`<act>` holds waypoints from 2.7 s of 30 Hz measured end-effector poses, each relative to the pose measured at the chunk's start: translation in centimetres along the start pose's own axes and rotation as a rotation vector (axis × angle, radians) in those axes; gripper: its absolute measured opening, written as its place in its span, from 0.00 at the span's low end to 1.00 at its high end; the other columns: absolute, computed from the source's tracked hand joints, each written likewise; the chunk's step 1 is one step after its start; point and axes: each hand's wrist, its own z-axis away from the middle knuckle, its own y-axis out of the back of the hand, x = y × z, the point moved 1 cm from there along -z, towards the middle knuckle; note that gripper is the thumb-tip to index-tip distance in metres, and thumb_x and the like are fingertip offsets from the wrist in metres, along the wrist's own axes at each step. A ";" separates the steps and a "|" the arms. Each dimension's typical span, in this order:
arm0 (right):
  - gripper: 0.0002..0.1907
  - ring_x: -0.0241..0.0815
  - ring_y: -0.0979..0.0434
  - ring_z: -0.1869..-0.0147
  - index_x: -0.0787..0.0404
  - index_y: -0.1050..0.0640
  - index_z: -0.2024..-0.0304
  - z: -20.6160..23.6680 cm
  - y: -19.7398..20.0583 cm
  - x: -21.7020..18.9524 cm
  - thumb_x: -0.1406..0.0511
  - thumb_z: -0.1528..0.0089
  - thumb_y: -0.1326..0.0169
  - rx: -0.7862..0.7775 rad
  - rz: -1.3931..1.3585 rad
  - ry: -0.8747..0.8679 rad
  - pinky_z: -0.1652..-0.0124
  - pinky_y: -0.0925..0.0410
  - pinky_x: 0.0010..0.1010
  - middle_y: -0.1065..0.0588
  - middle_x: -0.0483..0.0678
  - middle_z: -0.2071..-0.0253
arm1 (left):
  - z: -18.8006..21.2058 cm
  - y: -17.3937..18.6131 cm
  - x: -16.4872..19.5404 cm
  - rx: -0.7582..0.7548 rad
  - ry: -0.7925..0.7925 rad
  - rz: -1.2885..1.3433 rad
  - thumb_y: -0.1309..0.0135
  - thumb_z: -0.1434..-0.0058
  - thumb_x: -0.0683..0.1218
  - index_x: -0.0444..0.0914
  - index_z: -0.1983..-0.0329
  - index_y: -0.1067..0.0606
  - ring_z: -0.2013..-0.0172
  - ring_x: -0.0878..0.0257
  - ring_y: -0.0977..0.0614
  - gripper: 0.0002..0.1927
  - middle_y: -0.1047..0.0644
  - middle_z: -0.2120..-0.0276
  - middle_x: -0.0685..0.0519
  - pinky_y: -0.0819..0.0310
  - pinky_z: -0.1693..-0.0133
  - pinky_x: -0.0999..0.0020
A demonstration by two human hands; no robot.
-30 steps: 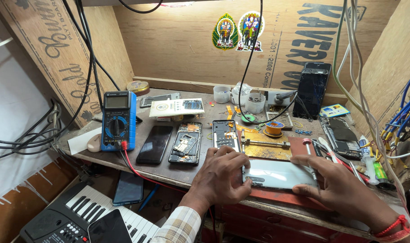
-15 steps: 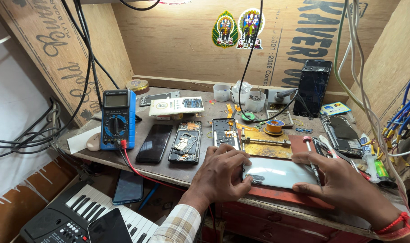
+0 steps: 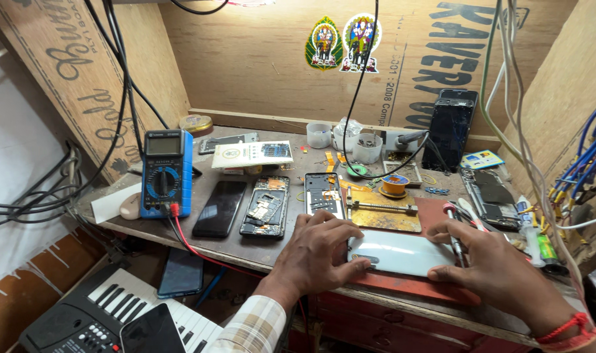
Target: The person works at a cluttered electronics repair bench on a disassembled smartphone. They use a screwdriver to work on the phone frame, lift and reposition the white back cover, press it onto the phone body, and handle the exposed battery and internal components while manipulating small parts among other phone chassis on the desk.
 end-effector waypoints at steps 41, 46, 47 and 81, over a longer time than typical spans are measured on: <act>0.46 0.46 0.20 0.45 0.50 0.30 0.41 -2.5 3.3 -1.2 0.59 0.61 0.23 -0.243 -0.004 0.031 0.45 0.30 0.35 0.21 0.49 0.51 | -0.3 0.6 0.0 -0.008 -0.017 0.020 0.33 0.48 0.59 0.45 0.55 0.19 0.46 0.61 0.25 0.21 0.19 0.53 0.58 0.40 0.47 0.61; 0.52 0.46 0.20 0.46 0.50 0.32 0.38 -2.7 3.5 -1.5 0.61 0.63 0.22 -0.250 -0.074 0.017 0.46 0.30 0.35 0.22 0.50 0.52 | -0.3 0.5 0.1 0.027 -0.041 0.016 0.32 0.50 0.58 0.45 0.52 0.21 0.46 0.59 0.24 0.24 0.20 0.51 0.57 0.39 0.47 0.61; 0.53 0.46 0.19 0.47 0.51 0.33 0.38 -2.6 3.5 -1.6 0.62 0.64 0.22 -0.241 -0.101 0.017 0.46 0.30 0.35 0.22 0.50 0.52 | -0.3 0.6 0.1 0.038 -0.046 0.014 0.31 0.51 0.58 0.45 0.52 0.22 0.46 0.59 0.24 0.25 0.20 0.51 0.56 0.39 0.46 0.60; 0.27 0.35 0.20 0.53 0.62 0.26 0.49 0.1 -3.2 1.2 0.83 0.49 0.39 0.367 -0.943 0.211 0.49 0.25 0.28 0.21 0.48 0.61 | 0.4 0.2 -0.7 0.306 -0.087 0.098 0.33 0.44 0.52 0.39 0.63 0.19 0.61 0.60 0.19 0.14 0.16 0.68 0.55 0.35 0.51 0.61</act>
